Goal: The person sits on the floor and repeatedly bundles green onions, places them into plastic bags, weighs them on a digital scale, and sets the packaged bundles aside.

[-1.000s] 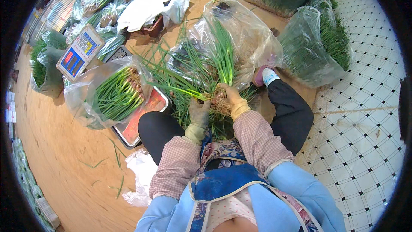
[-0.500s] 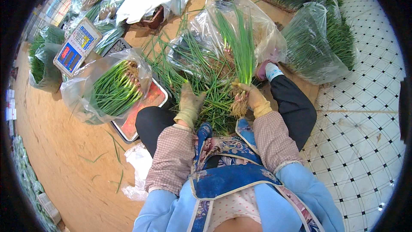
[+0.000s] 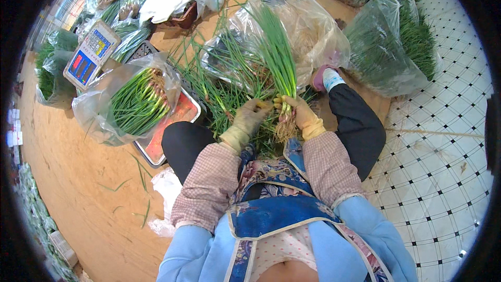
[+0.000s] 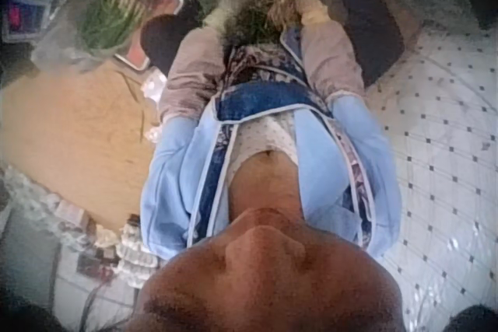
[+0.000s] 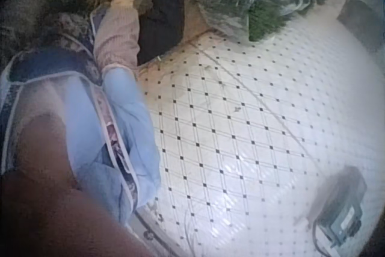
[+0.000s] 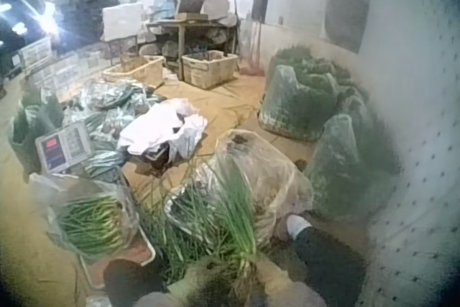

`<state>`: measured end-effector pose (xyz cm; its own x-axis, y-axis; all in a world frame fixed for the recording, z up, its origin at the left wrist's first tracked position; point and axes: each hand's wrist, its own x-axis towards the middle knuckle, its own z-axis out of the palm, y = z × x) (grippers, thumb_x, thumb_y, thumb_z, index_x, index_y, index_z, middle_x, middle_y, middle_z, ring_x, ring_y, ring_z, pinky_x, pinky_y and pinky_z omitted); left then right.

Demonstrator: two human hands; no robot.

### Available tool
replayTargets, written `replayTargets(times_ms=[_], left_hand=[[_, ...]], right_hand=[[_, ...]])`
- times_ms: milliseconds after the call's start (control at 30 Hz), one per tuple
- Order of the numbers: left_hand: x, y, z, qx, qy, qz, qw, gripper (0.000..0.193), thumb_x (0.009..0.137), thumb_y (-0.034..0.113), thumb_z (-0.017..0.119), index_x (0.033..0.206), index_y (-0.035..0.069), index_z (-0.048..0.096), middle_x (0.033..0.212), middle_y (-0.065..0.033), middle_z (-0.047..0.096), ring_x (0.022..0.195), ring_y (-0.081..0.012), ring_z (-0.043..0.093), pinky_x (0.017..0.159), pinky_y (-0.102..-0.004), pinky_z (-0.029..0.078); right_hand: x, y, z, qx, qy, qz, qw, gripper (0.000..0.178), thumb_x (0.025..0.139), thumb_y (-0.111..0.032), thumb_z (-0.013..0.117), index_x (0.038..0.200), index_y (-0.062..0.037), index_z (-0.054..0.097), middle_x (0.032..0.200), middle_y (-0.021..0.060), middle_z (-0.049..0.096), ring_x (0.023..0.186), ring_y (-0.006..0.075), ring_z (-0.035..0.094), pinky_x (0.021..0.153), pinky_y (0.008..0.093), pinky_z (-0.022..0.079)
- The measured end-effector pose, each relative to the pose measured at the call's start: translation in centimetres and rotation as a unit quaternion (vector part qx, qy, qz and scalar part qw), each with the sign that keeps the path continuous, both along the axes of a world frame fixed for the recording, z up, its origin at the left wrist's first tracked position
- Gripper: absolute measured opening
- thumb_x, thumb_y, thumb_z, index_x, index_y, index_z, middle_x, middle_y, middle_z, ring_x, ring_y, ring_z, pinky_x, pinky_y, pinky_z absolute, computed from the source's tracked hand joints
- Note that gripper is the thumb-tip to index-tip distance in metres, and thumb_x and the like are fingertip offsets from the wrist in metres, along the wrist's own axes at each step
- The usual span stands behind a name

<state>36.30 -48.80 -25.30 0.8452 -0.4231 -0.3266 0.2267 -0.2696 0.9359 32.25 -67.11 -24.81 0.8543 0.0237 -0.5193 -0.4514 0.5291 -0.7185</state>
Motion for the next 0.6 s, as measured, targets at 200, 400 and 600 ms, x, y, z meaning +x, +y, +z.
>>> replayTargets(times_ms=[200,400,600], left_hand=[[2.4,4.1,-1.5,0.118,0.010,0.145,0.982,0.019,0.074,0.015,0.062,0.088,0.004,0.057,0.084,-0.0101,0.061,0.070,-0.0203,0.059,0.060,-0.0283,0.047],[1.0,3.5,-4.0,0.413,-0.086,-0.040,0.906,0.032,0.075,0.025,0.057,0.100,0.006,0.058,0.093,-0.0164,0.059,0.090,-0.0300,0.055,0.075,-0.0375,0.045],[-0.3,0.5,1.0,0.230,-0.039,-0.069,0.970,0.038,0.084,0.035,0.046,0.104,0.004,0.055,0.101,-0.0181,0.057,0.094,-0.0305,0.054,0.079,-0.0355,0.042]], right_hand=[[-0.2,-2.3,-1.7,0.018,0.009,-0.053,0.998,0.032,0.081,-0.023,0.056,0.103,0.0006,0.053,0.085,0.0095,0.061,0.068,0.0183,0.059,0.051,0.0308,0.050],[0.3,-0.7,1.1,-0.087,-0.056,-0.072,0.992,0.029,0.079,-0.019,0.060,0.099,0.0013,0.052,0.078,0.0079,0.060,0.062,0.0169,0.058,0.052,0.0277,0.049],[0.4,1.6,1.7,-0.348,-0.119,-0.058,0.928,0.036,0.072,-0.012,0.067,0.101,0.0019,0.050,0.080,0.0073,0.058,0.066,0.0147,0.056,0.056,0.0255,0.046]])
